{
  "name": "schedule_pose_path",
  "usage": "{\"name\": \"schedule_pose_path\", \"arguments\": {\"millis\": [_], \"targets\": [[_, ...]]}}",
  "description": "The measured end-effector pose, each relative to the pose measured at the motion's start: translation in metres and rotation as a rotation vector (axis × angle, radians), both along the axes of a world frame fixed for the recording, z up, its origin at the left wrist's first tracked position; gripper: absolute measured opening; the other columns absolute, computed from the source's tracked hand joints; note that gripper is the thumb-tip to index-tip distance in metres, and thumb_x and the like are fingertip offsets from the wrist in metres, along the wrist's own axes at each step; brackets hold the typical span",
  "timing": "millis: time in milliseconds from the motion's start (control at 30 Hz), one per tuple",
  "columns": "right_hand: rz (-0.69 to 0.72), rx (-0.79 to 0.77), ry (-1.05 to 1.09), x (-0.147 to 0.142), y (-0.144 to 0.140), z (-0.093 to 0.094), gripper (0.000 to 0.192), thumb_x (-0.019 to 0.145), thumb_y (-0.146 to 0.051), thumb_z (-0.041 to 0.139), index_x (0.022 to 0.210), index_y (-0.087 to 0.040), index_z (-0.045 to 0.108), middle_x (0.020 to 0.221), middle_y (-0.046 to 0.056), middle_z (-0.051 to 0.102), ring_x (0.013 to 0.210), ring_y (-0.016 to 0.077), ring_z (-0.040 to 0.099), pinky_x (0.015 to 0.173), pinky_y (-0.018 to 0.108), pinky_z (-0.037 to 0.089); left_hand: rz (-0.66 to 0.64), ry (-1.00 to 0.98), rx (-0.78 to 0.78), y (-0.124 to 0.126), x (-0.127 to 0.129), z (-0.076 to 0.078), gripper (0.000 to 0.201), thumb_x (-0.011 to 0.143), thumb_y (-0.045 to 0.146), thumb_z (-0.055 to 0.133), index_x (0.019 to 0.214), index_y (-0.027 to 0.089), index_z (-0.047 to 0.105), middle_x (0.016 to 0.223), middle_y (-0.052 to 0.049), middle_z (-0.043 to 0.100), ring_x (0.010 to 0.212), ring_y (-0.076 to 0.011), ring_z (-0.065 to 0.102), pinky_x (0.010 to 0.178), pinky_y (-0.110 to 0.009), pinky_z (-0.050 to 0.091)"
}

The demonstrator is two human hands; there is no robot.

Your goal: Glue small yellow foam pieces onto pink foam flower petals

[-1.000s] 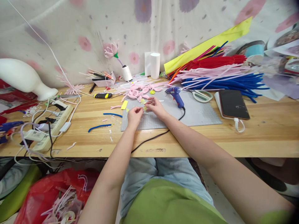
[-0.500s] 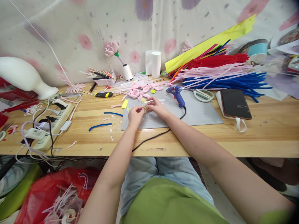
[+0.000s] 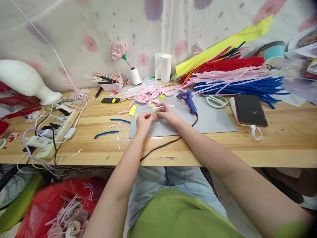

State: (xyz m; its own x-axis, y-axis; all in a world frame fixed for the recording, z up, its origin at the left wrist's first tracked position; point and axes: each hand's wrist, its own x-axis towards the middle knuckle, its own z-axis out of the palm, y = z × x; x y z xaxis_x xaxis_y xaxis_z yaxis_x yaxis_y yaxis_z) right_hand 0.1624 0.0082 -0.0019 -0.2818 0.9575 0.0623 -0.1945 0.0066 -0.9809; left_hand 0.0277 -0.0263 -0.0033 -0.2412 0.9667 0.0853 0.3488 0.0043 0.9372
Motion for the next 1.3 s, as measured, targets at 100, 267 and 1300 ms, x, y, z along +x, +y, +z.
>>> {"name": "schedule_pose_path", "arguments": {"millis": [100, 267, 1300], "targets": [[0.010, -0.007, -0.001, 0.000, -0.001, 0.000, 0.035, 0.061, -0.018, 0.064, 0.090, -0.021, 0.045, 0.071, -0.004, 0.064, 0.060, 0.0093, 0.060, 0.061, 0.026, 0.051, -0.009, 0.002, 0.007, 0.000, 0.000, 0.000, 0.020, 0.069, 0.031, 0.061, 0.078, 0.015, 0.069, 0.070, -0.003, 0.067, 0.061, -0.0102, 0.056, 0.057, -0.021, 0.043], [0.017, 0.012, -0.010, 0.000, -0.002, 0.001, 0.035, 0.062, -0.020, 0.064, 0.091, -0.021, 0.045, 0.073, -0.004, 0.064, 0.063, 0.0102, 0.061, 0.061, 0.026, 0.052, -0.003, -0.052, -0.037, -0.002, 0.001, 0.004, 0.021, 0.068, 0.030, 0.061, 0.079, 0.014, 0.069, 0.065, -0.002, 0.065, 0.054, -0.0088, 0.053, 0.050, -0.020, 0.040], [-0.001, 0.383, -0.249, -0.001, -0.004, 0.000, 0.037, 0.066, -0.023, 0.062, 0.100, -0.022, 0.046, 0.082, -0.001, 0.061, 0.077, 0.0141, 0.060, 0.066, 0.028, 0.046, 0.059, -0.366, -0.109, -0.006, 0.005, 0.025, 0.008, 0.063, 0.019, 0.064, 0.058, 0.014, 0.060, 0.047, 0.003, 0.054, 0.040, -0.0042, 0.041, 0.041, -0.018, 0.030]]}}
